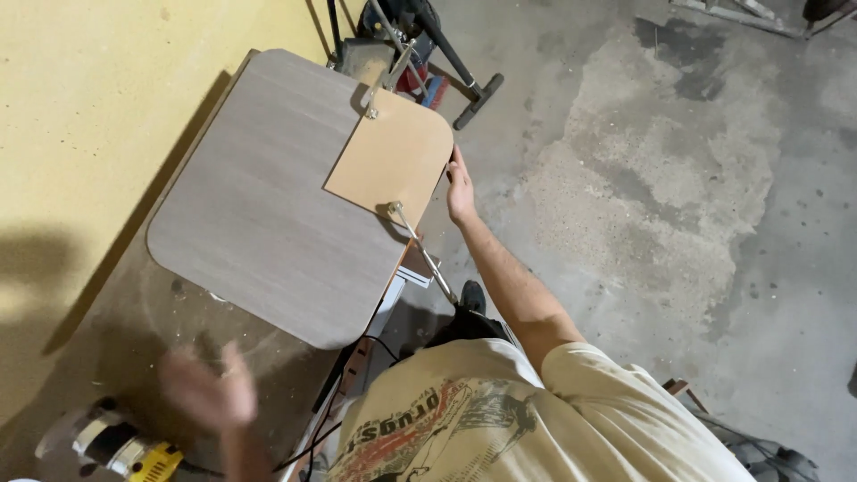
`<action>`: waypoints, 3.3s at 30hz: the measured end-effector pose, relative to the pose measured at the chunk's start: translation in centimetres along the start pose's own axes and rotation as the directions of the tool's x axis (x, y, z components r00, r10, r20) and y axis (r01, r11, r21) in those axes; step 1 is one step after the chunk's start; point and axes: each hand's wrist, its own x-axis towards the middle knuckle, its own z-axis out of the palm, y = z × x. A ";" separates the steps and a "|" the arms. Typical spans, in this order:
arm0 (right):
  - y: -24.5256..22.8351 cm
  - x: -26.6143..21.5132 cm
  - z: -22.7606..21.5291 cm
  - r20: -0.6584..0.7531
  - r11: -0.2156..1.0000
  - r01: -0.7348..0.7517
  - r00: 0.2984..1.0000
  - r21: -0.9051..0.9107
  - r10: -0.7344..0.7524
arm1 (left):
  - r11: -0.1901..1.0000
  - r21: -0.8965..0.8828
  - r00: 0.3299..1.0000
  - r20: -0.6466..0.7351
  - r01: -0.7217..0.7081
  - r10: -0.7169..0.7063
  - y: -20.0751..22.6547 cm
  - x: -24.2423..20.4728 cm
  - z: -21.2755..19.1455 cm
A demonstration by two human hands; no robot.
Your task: Using a handheld router to shape the edges of a small wooden board clamped to a workbench.
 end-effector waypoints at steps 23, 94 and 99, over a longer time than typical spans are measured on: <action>-6.1 12.2 -2.2 0.482 0.997 -0.071 0.875 0.023 0.051 | 0.563 -0.258 0.470 0.345 -0.785 0.813 34.8 6.6 24.9; 4.6 -5.3 -10.0 0.657 0.905 -0.344 0.627 -0.249 0.419 | 0.920 -0.377 0.870 0.412 -0.109 0.272 27.6 -0.2 16.0; 0.0 -11.3 -8.7 0.733 0.815 -0.192 0.360 -0.547 0.577 | 0.954 -0.227 0.433 0.893 0.196 0.124 25.3 -7.6 10.1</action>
